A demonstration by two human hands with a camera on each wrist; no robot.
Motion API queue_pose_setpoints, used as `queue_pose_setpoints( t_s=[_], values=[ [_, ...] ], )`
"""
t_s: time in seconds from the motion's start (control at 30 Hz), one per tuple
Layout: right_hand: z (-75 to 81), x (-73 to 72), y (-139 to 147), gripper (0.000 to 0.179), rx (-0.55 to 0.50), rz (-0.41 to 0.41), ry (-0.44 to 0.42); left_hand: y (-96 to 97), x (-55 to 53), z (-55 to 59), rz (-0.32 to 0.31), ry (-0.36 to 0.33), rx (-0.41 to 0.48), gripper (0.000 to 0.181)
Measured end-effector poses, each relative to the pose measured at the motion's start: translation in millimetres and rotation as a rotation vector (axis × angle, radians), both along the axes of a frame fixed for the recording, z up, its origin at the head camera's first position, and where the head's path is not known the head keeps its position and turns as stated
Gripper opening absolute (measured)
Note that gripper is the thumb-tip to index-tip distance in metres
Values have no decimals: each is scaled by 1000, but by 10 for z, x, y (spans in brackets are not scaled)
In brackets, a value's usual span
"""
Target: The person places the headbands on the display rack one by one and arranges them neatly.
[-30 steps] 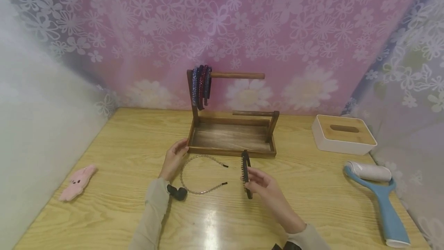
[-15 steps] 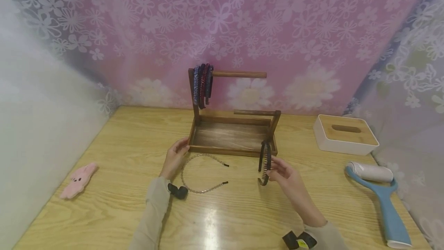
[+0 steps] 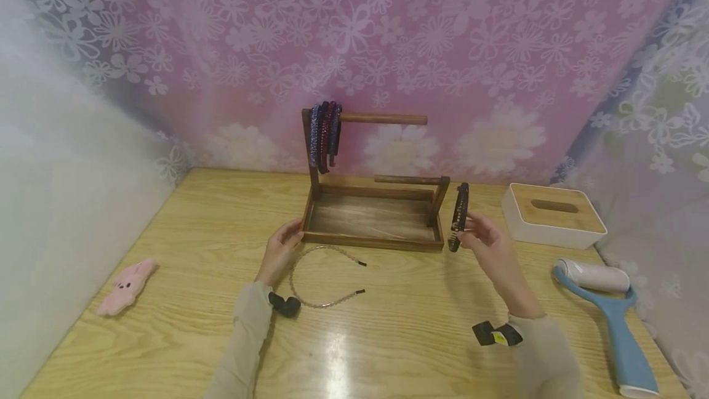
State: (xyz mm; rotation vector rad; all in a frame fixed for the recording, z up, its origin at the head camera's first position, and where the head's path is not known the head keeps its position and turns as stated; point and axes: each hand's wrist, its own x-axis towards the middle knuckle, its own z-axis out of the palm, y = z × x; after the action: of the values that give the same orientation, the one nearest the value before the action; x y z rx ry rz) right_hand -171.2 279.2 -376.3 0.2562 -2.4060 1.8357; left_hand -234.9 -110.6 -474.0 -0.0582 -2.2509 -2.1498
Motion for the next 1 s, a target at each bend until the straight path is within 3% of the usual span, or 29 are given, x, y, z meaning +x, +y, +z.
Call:
queue_pose_setpoints(
  t_s=[0.1, 0.37, 0.53, 0.77, 1.0],
  values=[
    [48, -122, 70, 47, 21, -2, 25, 8, 3, 10, 6, -2, 2, 40],
    [174, -380, 161, 58, 125, -10, -15, 4, 3, 21, 11, -10, 3, 39],
    [259, -501, 125, 62, 96, -1, -32, -1, -15, -3, 9, -7, -16, 40],
    [376, -643, 12, 64, 160, -8, -53, -10, -149, -254, 24, -14, 3, 41],
    [508, -704, -96, 62, 168, 9, -49, -5, -171, -306, 44, 0, 0, 39]
  ],
)
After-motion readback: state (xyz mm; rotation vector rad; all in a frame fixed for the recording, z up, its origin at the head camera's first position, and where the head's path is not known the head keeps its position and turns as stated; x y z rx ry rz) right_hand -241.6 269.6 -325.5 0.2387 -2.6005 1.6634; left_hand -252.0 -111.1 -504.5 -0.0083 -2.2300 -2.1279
